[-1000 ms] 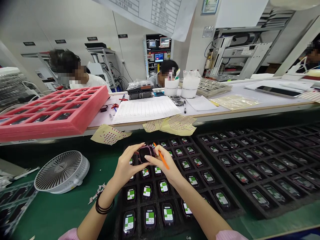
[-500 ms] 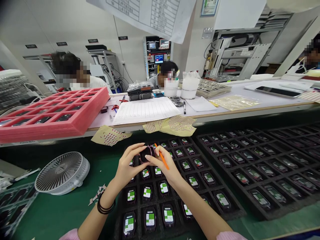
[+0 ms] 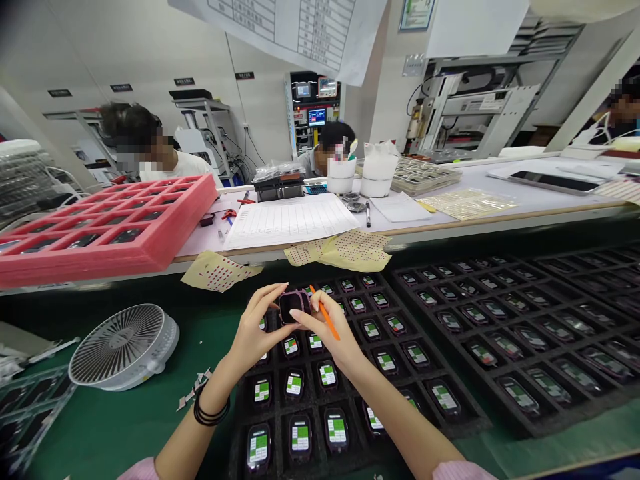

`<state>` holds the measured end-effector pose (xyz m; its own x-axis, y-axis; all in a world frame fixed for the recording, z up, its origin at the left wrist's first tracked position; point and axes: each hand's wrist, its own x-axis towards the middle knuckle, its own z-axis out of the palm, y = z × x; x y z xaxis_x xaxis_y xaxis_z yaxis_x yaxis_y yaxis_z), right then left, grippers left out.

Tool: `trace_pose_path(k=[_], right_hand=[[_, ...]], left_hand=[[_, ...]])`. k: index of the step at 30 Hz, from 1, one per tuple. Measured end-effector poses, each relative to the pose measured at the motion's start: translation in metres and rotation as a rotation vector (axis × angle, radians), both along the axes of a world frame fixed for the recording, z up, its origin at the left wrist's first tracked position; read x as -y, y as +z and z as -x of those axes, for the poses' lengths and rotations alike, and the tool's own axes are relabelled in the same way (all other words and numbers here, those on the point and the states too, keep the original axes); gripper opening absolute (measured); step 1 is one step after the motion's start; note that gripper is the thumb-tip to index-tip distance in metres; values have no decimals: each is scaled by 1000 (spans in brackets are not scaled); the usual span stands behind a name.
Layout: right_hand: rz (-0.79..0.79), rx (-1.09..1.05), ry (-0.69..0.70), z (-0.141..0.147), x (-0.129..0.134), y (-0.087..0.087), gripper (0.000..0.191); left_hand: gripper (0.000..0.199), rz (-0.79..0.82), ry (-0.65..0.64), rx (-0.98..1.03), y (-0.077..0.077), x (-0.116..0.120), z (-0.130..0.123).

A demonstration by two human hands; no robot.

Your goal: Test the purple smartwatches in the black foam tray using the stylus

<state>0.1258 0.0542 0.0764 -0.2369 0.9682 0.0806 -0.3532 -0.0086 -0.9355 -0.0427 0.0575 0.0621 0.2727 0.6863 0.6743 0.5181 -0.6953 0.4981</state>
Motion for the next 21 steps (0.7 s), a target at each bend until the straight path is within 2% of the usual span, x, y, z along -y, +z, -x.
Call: trace_pose_path(k=[3, 8, 15, 21], right_hand=[[-5, -3, 3, 0, 0, -2, 46], [1, 2, 6, 0, -1, -3, 47], [12, 22, -12, 0, 0, -2, 51], [35, 1, -2, 1, -3, -1, 52]], left_hand=[[56, -26, -11, 17, 1, 1, -1], [39, -97, -16, 44, 3, 3, -3], [41, -121, 19, 16, 6, 5, -2], [24, -16, 10, 120, 7, 7, -4]])
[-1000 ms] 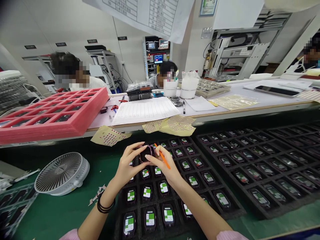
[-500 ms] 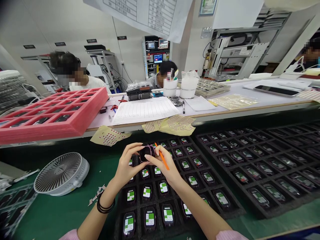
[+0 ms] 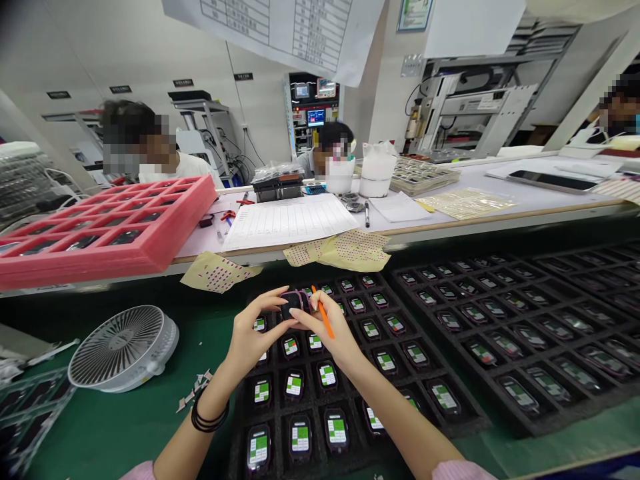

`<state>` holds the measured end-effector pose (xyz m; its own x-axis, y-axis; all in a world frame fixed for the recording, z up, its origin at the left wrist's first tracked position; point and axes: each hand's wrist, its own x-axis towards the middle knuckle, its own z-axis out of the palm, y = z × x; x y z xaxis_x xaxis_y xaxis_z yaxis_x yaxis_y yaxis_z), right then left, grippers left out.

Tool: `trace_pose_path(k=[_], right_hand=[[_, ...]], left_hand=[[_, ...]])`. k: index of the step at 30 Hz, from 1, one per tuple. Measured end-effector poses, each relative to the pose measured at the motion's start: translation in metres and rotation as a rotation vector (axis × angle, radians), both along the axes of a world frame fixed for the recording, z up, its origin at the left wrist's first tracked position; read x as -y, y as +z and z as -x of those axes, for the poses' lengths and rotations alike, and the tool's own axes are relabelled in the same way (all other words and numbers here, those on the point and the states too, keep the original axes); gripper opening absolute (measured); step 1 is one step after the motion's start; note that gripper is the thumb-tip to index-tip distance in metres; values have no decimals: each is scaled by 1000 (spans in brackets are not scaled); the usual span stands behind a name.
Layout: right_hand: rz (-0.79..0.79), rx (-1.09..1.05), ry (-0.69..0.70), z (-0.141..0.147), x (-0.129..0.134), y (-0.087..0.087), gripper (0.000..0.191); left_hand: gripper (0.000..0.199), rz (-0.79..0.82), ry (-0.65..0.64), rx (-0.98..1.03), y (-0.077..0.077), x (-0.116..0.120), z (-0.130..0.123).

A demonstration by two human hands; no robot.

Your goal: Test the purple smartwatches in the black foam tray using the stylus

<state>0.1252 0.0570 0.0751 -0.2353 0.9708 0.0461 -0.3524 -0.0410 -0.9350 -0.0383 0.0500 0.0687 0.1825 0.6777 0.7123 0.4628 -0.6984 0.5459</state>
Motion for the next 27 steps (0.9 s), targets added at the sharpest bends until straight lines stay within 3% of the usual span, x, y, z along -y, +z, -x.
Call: trace_pose_path(k=[4, 11, 18, 27], right_hand=[[-1, -17, 13, 0, -4, -3, 51], [45, -13, 17, 1, -7, -8, 54], [66, -9, 6, 4, -8, -8, 51], [67, -92, 114, 1, -13, -14, 40]], left_hand=[[11, 13, 39, -42, -2, 1, -3], [13, 42, 3, -54, -8, -2, -5], [5, 155, 9, -3, -4, -1, -6], [5, 454, -50, 227, -2, -3, -1]])
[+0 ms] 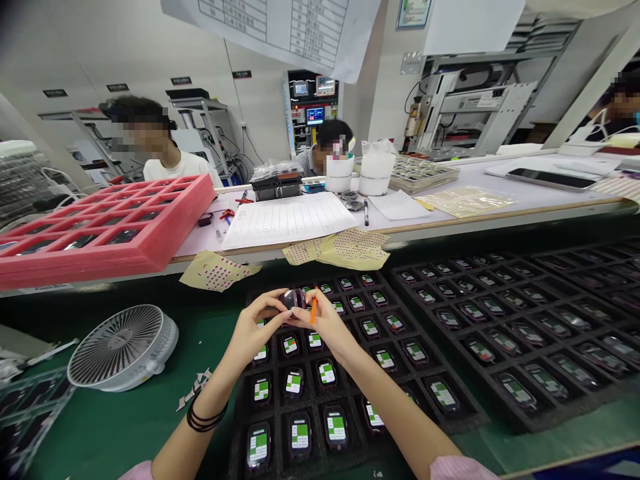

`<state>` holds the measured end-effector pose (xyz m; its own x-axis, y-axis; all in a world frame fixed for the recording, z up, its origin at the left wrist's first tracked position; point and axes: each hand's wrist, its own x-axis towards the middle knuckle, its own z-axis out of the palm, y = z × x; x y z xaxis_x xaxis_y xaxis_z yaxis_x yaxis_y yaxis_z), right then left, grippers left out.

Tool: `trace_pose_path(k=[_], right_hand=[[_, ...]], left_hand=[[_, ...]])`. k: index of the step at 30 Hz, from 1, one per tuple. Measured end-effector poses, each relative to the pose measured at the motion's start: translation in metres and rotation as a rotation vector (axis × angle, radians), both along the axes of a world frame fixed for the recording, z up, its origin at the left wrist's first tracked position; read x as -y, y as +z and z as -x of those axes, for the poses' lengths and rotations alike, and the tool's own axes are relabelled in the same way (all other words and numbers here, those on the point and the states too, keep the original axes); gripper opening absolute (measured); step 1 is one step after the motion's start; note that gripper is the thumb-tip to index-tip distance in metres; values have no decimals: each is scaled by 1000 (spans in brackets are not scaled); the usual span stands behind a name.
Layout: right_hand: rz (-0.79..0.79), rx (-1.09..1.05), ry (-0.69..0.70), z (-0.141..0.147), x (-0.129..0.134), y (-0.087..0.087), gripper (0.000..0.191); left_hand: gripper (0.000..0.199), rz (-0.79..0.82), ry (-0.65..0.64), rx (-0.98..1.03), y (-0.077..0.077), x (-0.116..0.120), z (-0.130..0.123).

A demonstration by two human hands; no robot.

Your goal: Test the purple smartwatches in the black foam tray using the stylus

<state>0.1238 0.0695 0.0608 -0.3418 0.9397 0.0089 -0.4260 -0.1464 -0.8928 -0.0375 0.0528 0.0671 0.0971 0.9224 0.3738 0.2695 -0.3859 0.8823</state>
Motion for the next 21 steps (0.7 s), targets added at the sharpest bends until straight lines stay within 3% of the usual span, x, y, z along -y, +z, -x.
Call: trace_pose_path(k=[11, 21], right_hand=[[14, -9, 21, 0, -3, -4, 41], [41, 101, -42, 2, 0, 0, 48]], left_hand=[[11, 94, 42, 109, -2, 1, -5], [14, -41, 188, 163, -6, 1, -10]])
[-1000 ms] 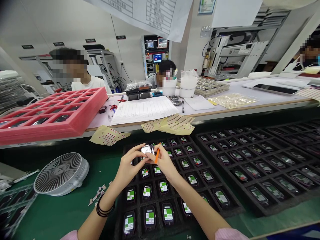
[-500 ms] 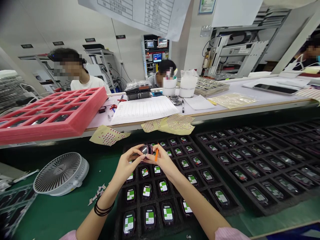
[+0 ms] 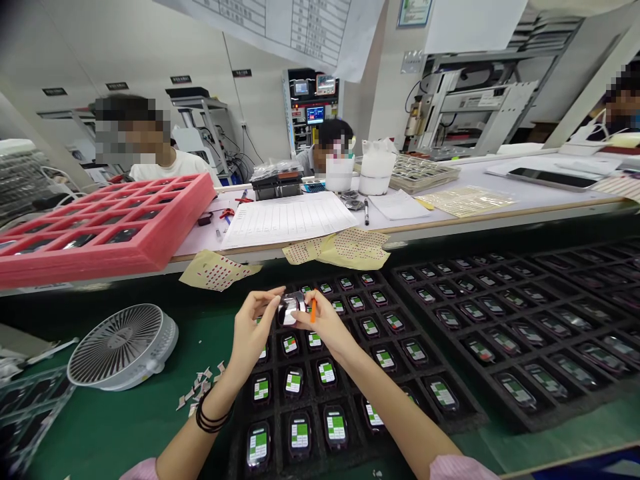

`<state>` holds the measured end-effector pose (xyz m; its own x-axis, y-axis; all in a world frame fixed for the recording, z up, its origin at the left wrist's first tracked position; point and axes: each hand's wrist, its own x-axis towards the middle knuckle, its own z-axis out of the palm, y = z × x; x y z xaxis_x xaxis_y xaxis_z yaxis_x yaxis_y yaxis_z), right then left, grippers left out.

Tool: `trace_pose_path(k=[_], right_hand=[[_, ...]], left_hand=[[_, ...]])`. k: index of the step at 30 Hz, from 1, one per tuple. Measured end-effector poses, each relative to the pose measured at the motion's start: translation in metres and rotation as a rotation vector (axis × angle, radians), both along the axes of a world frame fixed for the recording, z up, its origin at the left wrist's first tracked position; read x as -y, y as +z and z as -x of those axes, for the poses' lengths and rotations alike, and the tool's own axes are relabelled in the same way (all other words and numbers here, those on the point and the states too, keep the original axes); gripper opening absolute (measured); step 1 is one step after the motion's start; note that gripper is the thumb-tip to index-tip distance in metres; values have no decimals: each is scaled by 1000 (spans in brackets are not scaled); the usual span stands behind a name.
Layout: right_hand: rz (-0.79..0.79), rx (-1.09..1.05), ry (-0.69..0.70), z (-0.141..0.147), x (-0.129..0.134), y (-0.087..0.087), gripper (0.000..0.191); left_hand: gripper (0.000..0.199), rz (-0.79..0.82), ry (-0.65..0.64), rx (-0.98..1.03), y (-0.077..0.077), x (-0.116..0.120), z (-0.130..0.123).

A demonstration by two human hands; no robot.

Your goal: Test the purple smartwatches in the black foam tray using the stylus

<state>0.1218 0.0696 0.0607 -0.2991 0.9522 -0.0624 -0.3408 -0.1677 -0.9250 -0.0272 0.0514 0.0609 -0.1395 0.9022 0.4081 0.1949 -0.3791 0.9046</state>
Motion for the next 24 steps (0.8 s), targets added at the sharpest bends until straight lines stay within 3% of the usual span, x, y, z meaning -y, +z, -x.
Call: trace_pose_path(k=[6, 10, 18, 24], right_hand=[[-62, -20, 64, -1, 7, 0, 46], [-93, 1, 105, -4, 14, 7, 44], [-172, 1, 117, -5, 20, 15, 42], [-231, -14, 90, -4, 19, 11, 37]], left_hand=[[10, -331, 327, 58, 16, 4, 14], [7, -491, 437, -11, 22, 5, 22], [6, -708, 507, -167, 15, 7, 23], [13, -811, 402, -211, 11, 8, 21]])
